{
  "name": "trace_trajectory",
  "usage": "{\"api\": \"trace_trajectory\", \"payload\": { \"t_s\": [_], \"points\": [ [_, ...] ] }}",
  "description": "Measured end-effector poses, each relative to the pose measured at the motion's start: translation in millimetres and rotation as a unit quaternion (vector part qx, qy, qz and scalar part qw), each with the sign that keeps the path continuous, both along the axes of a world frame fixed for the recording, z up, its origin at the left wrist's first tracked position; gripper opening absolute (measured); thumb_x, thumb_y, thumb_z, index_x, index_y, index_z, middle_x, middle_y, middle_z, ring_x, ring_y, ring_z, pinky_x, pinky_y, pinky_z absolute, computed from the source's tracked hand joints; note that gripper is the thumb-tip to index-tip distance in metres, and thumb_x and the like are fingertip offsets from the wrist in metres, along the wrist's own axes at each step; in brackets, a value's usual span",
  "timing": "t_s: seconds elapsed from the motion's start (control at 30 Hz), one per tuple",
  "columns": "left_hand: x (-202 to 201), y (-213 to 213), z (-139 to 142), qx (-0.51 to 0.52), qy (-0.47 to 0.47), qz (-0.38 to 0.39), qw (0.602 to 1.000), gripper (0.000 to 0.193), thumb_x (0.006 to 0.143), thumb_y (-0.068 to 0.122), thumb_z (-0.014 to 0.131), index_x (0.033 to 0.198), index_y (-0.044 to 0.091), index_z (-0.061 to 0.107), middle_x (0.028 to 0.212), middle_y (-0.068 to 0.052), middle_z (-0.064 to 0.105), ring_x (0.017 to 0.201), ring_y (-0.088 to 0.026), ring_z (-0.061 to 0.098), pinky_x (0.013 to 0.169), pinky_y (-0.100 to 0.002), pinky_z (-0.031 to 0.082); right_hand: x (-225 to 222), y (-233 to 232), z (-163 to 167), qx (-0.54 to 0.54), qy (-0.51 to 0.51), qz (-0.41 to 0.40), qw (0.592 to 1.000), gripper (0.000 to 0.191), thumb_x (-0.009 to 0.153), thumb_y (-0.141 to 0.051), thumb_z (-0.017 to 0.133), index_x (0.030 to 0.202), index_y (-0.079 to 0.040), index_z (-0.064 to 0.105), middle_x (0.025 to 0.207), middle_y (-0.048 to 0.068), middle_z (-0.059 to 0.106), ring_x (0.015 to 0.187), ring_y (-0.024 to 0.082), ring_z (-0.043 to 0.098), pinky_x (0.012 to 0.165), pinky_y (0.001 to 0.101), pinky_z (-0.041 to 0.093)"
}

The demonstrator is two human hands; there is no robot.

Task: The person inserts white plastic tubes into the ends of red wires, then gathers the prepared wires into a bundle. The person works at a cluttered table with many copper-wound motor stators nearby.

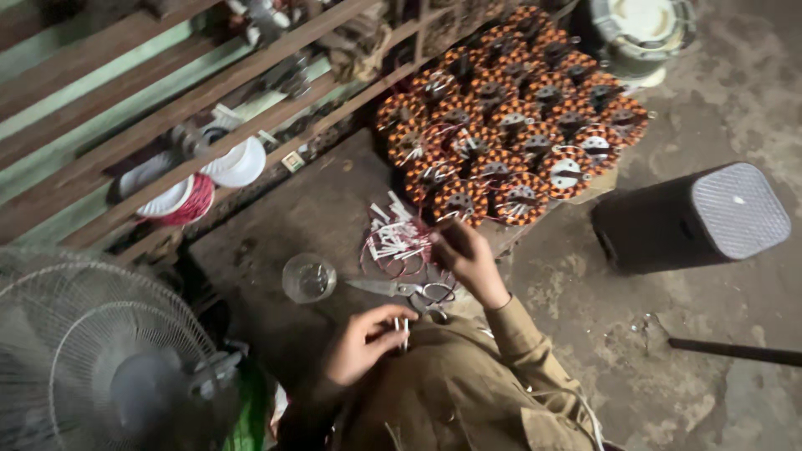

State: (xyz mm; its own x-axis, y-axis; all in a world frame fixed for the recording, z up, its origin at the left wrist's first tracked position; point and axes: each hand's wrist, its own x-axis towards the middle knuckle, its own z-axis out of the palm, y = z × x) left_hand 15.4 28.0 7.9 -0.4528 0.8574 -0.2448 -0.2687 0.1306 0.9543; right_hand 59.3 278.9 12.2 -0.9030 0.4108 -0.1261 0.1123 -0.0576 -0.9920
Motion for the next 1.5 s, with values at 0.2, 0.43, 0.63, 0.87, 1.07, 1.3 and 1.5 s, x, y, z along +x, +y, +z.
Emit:
{"api": "trace_trajectory", "payload": {
  "t_s": [0.2, 0.43, 0.63, 0.87, 1.07, 1.3, 1.5],
  "points": [
    [-5, 14, -28, -0.024, 0.003, -0.06, 0.998, 0.04, 0.089, 0.005, 0.076, 0.128, 0.005, 0.067, 0.09, -0.003, 0.08, 0.089, -0.009, 0.072, 0.084, -0.024, 0.058, 13, 17, 6, 0.022, 0.008, -0.006, 1.0, 0.017, 0.102, -0.019, 0.064, 0.097, -0.004, 0.058, 0.072, 0.001, 0.065, 0.061, 0.007, 0.059, 0.054, 0.026, 0.05],
    [2, 55, -144, 0.007, 0.0, -0.075, 0.997, 0.048, 0.086, 0.004, 0.077, 0.133, 0.004, 0.065, 0.087, -0.015, 0.083, 0.083, -0.017, 0.077, 0.08, -0.03, 0.06, 48, 43, 19, -0.013, 0.02, -0.081, 0.996, 0.016, 0.1, -0.02, 0.065, 0.107, -0.007, 0.059, 0.075, -0.002, 0.061, 0.064, 0.005, 0.057, 0.057, 0.0264, 0.049],
    [10, 140, -155, -0.138, 0.061, -0.225, 0.963, 0.05, 0.088, -0.001, 0.075, 0.135, 0.002, 0.061, 0.094, -0.018, 0.078, 0.085, -0.021, 0.075, 0.081, -0.034, 0.06, 77, 59, 34, -0.082, 0.019, -0.102, 0.991, 0.019, 0.106, -0.02, 0.064, 0.102, -0.002, 0.059, 0.075, 0.0, 0.063, 0.066, 0.007, 0.059, 0.059, 0.0263, 0.05],
    [10, 174, 29, 0.038, -0.025, 0.204, 0.978, 0.052, 0.089, -0.007, 0.072, 0.138, 0.0, 0.058, 0.102, -0.021, 0.072, 0.088, -0.026, 0.071, 0.082, -0.038, 0.06, 99, 64, 93, -0.115, 0.136, -0.184, 0.967, 0.015, 0.105, -0.016, 0.063, 0.103, -0.002, 0.058, 0.076, 0.002, 0.063, 0.065, 0.01, 0.062, 0.059, 0.027, 0.051],
    [3, 261, 145, 0.349, -0.088, 0.171, 0.917, 0.051, 0.095, -0.006, 0.071, 0.144, 0.001, 0.056, 0.111, -0.012, 0.068, 0.093, -0.019, 0.07, 0.077, -0.033, 0.061, 110, 39, 157, 0.043, 0.182, -0.306, 0.934, 0.012, 0.106, -0.009, 0.062, 0.108, 0.004, 0.062, 0.081, 0.008, 0.069, 0.07, 0.012, 0.068, 0.063, 0.0288, 0.057],
    [17, 273, 176, 0.346, -0.141, 0.125, 0.919, 0.056, 0.096, -0.001, 0.072, 0.148, 0.002, 0.053, 0.105, -0.014, 0.076, 0.09, -0.018, 0.073, 0.08, -0.035, 0.064, 113, 18, 171, 0.114, 0.225, -0.395, 0.883, 0.012, 0.105, -0.004, 0.06, 0.11, 0.006, 0.058, 0.087, 0.01, 0.071, 0.076, 0.013, 0.069, 0.071, 0.029, 0.06],
    [16, 272, 176, 0.346, -0.164, 0.103, 0.918, 0.057, 0.097, 0.001, 0.072, 0.15, 0.002, 0.051, 0.106, -0.014, 0.076, 0.09, -0.016, 0.073, 0.08, -0.033, 0.063, 112, 19, 165, 0.112, 0.222, -0.391, 0.886, 0.011, 0.106, -0.003, 0.06, 0.11, 0.007, 0.058, 0.088, 0.011, 0.07, 0.076, 0.013, 0.068, 0.07, 0.029, 0.06]
  ]
}}
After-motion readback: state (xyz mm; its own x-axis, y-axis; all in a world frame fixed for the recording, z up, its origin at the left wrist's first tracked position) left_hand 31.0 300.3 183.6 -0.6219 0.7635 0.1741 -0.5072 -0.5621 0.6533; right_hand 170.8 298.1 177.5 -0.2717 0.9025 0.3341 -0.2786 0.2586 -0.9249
